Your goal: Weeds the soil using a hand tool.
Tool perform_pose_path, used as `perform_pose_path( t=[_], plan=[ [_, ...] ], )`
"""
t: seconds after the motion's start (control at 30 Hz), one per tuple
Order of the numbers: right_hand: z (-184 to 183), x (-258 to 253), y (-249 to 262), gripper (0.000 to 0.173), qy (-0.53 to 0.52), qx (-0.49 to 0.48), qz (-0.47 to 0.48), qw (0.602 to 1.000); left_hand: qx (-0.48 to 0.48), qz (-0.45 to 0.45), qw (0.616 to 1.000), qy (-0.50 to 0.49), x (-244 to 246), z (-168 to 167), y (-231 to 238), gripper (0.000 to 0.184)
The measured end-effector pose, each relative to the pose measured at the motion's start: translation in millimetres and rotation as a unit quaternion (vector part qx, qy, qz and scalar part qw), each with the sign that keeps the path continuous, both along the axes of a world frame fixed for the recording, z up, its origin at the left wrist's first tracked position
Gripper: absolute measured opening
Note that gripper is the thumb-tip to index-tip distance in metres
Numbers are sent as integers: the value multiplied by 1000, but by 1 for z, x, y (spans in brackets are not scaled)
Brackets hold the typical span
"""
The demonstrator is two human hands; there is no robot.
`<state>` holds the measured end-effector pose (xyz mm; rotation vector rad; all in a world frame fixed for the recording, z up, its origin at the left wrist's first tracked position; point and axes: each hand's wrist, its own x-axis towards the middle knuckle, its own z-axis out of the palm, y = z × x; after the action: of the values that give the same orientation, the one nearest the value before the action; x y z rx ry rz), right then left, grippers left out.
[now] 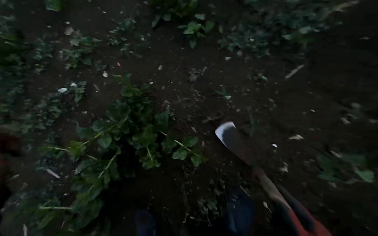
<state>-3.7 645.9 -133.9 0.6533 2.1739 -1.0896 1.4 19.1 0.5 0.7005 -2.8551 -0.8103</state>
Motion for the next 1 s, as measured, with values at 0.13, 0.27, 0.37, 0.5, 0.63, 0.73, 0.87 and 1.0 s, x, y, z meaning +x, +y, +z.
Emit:
perform_pose_path(
  t=[0.13,0.27,0.37,0.5,0.63,0.73,0.87,1.0],
  plan=[
    [-13,-18,-17,46,-48,-10,80,996,-34,-314,940,-130,-64,-44,159,27],
    [-4,-42,-31,43,106,33,138,984,47,-505,809,-298,-119,-145,258,30],
    [7,-48,-22,42,133,5,142,981,45,-515,761,-393,-127,-182,283,38],
    [-36,-80,-87,42,49,-51,201,977,11,-534,664,-523,-98,-163,286,38],
    [-66,-90,-126,42,-32,-142,96,985,-35,-512,711,-480,-71,-123,246,30],
    [-42,-70,-97,43,35,-106,110,988,-53,-496,738,-453,-59,-103,222,28],
    [-60,-74,-120,42,98,-71,182,976,-34,-498,746,-442,-43,-106,227,29],
    [-47,-112,-141,45,172,-43,150,973,-38,-473,771,-425,-40,-106,243,28]
  ],
)
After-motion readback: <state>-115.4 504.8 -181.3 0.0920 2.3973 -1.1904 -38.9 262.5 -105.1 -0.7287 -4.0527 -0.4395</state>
